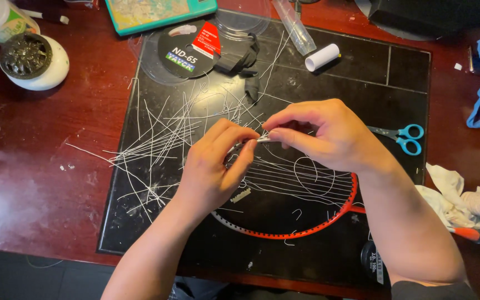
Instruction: The person strings a red badminton racket by hand, threading white string through the grommets and weaving it across the frame. They pull the string taut and tie knots to secure the ends, working on a dark mat with loose string pieces nearby.
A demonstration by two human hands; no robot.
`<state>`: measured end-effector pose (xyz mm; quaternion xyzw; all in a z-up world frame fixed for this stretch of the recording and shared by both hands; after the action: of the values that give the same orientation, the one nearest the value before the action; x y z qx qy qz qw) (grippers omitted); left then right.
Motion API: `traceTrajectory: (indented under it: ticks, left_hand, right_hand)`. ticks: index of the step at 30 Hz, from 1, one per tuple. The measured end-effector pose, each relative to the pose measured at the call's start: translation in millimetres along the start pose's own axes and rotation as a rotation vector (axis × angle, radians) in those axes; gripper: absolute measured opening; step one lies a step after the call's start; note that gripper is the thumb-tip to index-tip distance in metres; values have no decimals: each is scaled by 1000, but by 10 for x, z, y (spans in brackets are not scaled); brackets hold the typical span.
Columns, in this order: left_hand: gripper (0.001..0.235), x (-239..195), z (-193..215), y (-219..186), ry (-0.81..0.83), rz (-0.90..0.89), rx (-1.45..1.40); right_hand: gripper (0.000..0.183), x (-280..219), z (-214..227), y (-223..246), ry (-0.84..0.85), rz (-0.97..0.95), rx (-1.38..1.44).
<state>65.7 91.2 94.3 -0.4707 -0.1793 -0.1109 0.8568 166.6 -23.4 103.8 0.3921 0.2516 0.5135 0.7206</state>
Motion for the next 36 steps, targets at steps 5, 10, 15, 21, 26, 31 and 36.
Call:
traceTrajectory:
  ticks: [5,10,15,21,26,31,36]
  left_hand:
    - [11,12,1,-7,16,30,-1]
    - [12,9,3,-6,16,15,-1]
    - [15,-6,16,-16,-13,-28,-22]
    - [13,3,-10,64,-23,60,27]
    - [17,-7,25,-5,-47,-15,-2]
    - [17,-20,25,-12,-45,-19,-23]
    - [17,-34,34,-46,-60,-67,6]
  right_hand:
    - [13,29,-52,-289,82,-205,254]
    - [12,97,-36,-190,112,-177,196]
    - [23,102,-45,-182,4,-40,400]
    - [22,25,-21,-121,-81,97,338]
    - [20,-4,-35,-145,-111,82,361]
    - [19,-30,39,12,-132,108,190]
    - [16,-32,36,201,-148,173,43]
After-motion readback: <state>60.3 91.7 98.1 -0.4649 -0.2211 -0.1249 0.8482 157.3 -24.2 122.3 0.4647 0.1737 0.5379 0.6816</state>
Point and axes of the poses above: each hand's wrist, its own x-axis towards the middle knuckle, its own z-axis out of the back of the hand, y = z × x, the point moved 10 cm from there along x, towards the middle knuckle, and after that the axes turned 11 degrees about y, right-handed, at the moved point
